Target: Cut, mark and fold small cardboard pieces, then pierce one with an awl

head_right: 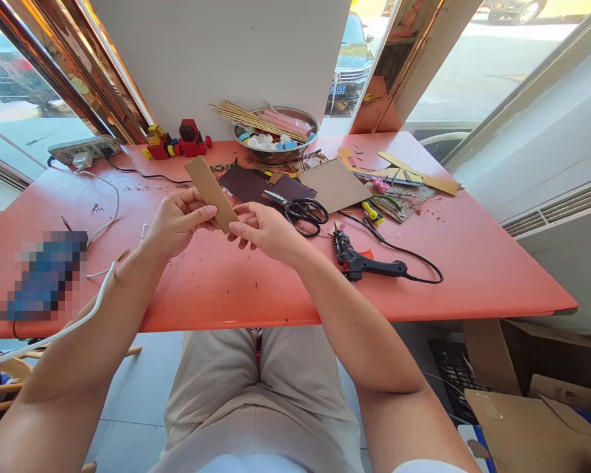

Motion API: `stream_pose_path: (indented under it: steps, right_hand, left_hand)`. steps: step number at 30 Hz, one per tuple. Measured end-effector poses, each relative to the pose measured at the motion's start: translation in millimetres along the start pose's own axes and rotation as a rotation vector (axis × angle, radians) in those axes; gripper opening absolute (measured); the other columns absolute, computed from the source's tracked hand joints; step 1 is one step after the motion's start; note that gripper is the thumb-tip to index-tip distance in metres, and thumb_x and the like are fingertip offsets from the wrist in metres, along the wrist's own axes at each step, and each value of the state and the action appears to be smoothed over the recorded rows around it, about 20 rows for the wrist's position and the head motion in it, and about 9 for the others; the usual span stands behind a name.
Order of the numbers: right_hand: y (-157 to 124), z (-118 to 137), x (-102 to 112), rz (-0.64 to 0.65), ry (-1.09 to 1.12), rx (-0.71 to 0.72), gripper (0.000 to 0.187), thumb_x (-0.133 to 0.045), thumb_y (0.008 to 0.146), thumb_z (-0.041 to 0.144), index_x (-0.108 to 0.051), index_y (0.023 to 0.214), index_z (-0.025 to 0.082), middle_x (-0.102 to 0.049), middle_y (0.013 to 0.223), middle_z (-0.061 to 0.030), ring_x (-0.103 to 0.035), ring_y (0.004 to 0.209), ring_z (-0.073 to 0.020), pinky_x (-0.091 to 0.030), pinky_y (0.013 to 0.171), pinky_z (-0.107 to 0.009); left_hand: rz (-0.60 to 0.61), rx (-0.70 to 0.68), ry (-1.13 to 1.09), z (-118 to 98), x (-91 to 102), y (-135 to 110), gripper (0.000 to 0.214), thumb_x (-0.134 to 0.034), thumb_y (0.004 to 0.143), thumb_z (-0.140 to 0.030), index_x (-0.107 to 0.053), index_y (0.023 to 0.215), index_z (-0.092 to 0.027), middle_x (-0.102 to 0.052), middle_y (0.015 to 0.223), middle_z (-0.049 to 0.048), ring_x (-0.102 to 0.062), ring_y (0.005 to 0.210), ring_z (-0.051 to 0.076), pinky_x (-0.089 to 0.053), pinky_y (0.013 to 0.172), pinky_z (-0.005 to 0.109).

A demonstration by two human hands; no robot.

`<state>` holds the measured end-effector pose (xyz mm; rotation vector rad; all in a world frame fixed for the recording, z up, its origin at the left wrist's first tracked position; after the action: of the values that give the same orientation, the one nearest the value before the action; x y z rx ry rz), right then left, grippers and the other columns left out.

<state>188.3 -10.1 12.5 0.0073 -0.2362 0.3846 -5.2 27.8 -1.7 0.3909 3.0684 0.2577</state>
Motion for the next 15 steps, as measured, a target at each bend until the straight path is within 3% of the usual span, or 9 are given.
stream_pose_path:
  steps: [4, 9, 15]
  right_hand:
    - [-1.1, 4.9, -2.7, 0.054, 0.004, 0.025, 0.004, -0.064, 0.086, 0.018, -0.068, 0.087, 0.019, -0.081, 0.081, -0.0040, -0.066, 0.063, -0.0115, -0.048, 0.055, -0.021]
    - [-0.9, 9.9, -3.8, -0.041, -0.001, -0.005, 0.021, -0.054, 0.077, 0.003, -0.065, 0.070, 0.019, -0.076, 0.068, -0.0006, -0.062, 0.056, -0.0097, -0.043, 0.050, -0.019]
    - [-0.9, 9.3, -3.5, -0.121, 0.122, -0.042, 0.019, -0.058, 0.083, 0.005, -0.057, 0.073, 0.022, -0.073, 0.062, 0.0012, -0.056, 0.048, -0.0081, -0.042, 0.045, -0.018]
  left_hand:
    - [-0.063, -0.008, -0.031, -0.3, -1.7, -1.2, 0.037, -0.092, 0.056, -0.042, -0.073, 0.078, -0.018, -0.077, 0.068, 0.0035, -0.075, 0.060, 0.021, -0.061, 0.055, 0.029]
    - [-0.047, 0.021, -0.061, -3.2, -2.7, -3.4, 0.036, -0.091, 0.056, -0.037, -0.074, 0.080, -0.017, -0.080, 0.073, 0.0064, -0.077, 0.063, 0.022, -0.064, 0.058, 0.030]
    - [-0.065, 0.026, -0.097, -4.3, -3.7, -5.2, 0.039, -0.092, 0.056, -0.039, -0.073, 0.083, -0.017, -0.078, 0.070, 0.0043, -0.078, 0.063, 0.022, -0.063, 0.057, 0.029]
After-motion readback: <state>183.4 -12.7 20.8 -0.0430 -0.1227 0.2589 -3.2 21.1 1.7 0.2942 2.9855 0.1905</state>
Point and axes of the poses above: each hand's wrist, its own y-axis towards the middle knuckle, its own x-axis out of the back of the hand, z = x × y, the point moved 1 cm from there along y, towards the middle knuckle
